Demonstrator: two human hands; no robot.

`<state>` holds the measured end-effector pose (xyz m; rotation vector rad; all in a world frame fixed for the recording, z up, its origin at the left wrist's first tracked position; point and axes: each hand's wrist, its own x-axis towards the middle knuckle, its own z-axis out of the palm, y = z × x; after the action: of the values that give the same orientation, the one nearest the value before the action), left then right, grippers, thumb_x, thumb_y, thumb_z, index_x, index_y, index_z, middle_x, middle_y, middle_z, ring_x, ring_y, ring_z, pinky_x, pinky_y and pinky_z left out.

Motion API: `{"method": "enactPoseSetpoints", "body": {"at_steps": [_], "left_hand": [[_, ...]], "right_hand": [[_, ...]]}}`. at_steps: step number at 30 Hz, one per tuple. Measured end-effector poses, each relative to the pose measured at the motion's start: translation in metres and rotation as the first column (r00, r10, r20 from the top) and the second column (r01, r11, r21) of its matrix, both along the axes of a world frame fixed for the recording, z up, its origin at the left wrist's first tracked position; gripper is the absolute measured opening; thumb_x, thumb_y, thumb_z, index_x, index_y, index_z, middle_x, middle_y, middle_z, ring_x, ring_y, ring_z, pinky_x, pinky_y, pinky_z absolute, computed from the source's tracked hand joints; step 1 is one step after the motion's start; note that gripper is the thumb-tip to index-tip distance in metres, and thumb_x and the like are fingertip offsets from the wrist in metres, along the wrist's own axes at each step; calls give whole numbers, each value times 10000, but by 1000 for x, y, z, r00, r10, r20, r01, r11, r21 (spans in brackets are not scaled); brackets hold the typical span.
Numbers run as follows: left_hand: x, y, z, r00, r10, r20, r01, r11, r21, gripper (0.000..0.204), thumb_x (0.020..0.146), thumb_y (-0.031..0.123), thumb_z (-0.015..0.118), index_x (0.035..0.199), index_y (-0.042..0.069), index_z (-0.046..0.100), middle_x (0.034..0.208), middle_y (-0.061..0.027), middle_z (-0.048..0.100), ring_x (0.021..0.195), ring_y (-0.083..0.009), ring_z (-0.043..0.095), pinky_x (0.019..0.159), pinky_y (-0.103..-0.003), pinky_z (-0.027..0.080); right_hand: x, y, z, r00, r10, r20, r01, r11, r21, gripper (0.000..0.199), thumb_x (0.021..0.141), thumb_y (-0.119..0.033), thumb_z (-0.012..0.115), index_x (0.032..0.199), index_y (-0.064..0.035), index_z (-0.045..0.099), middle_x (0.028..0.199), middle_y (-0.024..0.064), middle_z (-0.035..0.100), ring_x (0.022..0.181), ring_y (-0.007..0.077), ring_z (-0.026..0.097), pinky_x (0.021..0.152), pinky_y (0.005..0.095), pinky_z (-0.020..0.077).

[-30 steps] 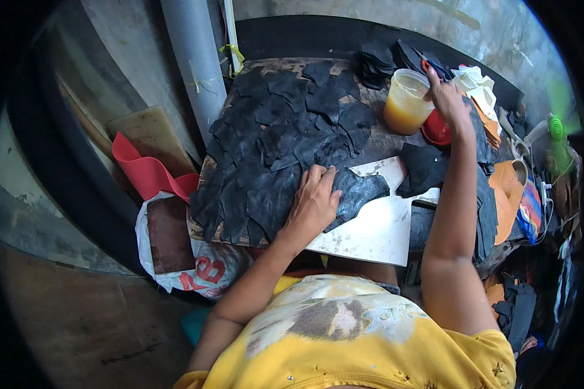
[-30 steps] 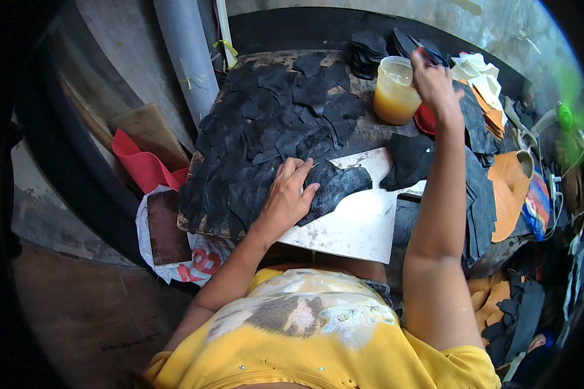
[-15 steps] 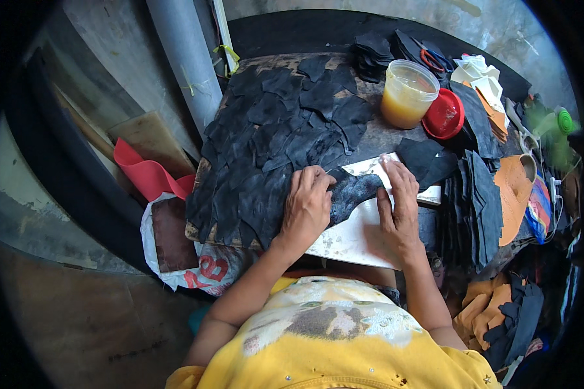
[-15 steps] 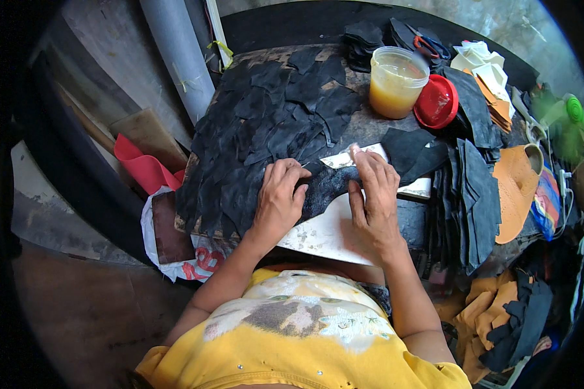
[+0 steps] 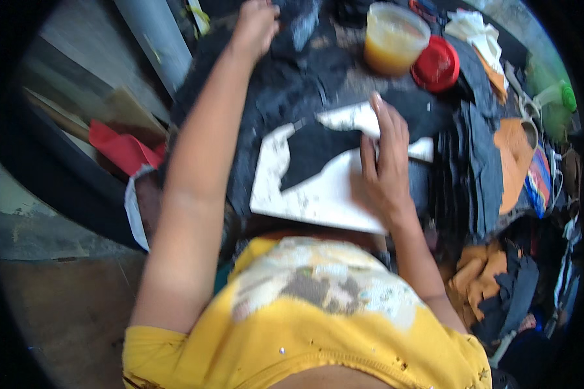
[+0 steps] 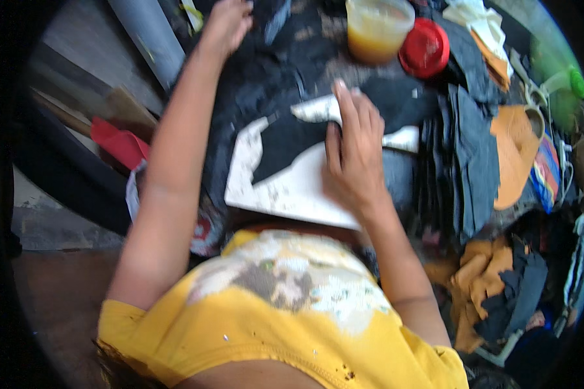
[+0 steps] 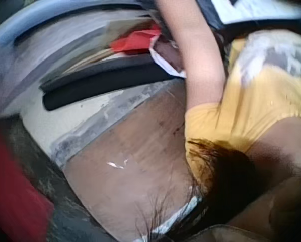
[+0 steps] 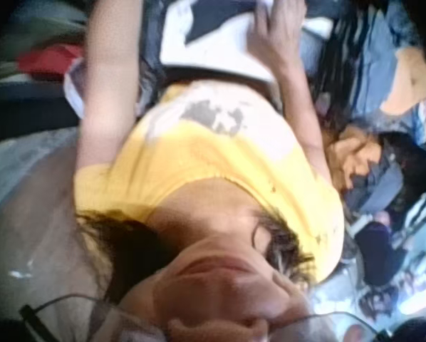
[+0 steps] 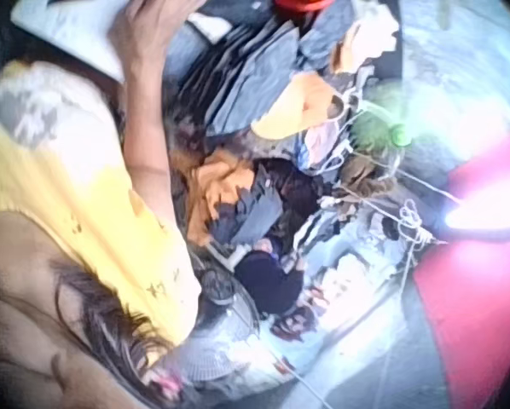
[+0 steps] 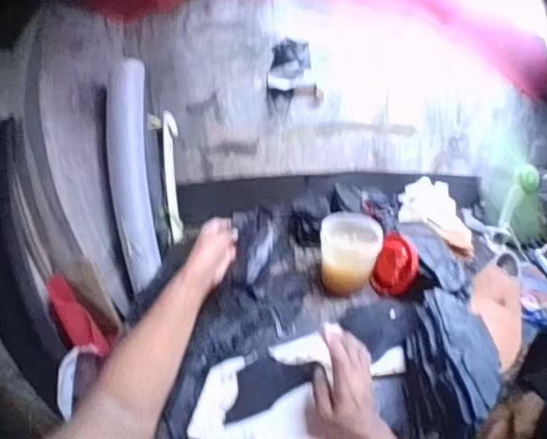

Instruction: The person repeatedly rubs and presses a small black leather piece on a white rectangular board. They pick up the piece, turn it over, and continue rubbing it against the board surface throughout the clip.

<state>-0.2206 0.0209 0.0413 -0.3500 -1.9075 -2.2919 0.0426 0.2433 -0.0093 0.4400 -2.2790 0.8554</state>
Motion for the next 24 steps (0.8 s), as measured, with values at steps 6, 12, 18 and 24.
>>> {"method": "enactPoseSetpoints", "body": {"at_steps": [6,12,18,24], "left_hand": [[-78,-1,-80,875,246,-417,-484,477,-734,444,747,-83,515,1166,34,602,1150,-288,587,1033,-450,605,873,-470,507],[-33,-13,-78,835,-45,-549,-536,157,-829,374,881,174,632,1253,140,619,1290,-236,532,1183,-421,506,986,-522,434],[1,-18,-46,910,3,-415,-403,243,-882,626,914,358,639,1474,169,433,1429,-224,447,1288,-376,460,1040,-531,398],[116,-21,-26,842,-232,-487,-299,552,-778,258,889,229,679,1041,24,718,1078,-133,665,1042,-287,646,928,-348,480]], "right_hand": [[8,-1,3,992,44,114,-65,980,189,424,738,-59,639,1155,-121,685,1457,162,434,1383,391,337,1132,581,186],[17,-15,4,961,-197,195,79,868,490,533,829,-320,534,1286,-61,626,1590,166,246,1499,398,81,1105,704,-31],[26,-21,1,902,-386,193,209,783,586,626,914,-398,456,1336,58,535,1614,157,189,1505,393,53,1098,707,-67],[51,-27,3,967,-104,235,-31,861,508,542,931,-402,473,1288,-18,607,1592,150,238,1506,389,61,1084,729,-46]]}}
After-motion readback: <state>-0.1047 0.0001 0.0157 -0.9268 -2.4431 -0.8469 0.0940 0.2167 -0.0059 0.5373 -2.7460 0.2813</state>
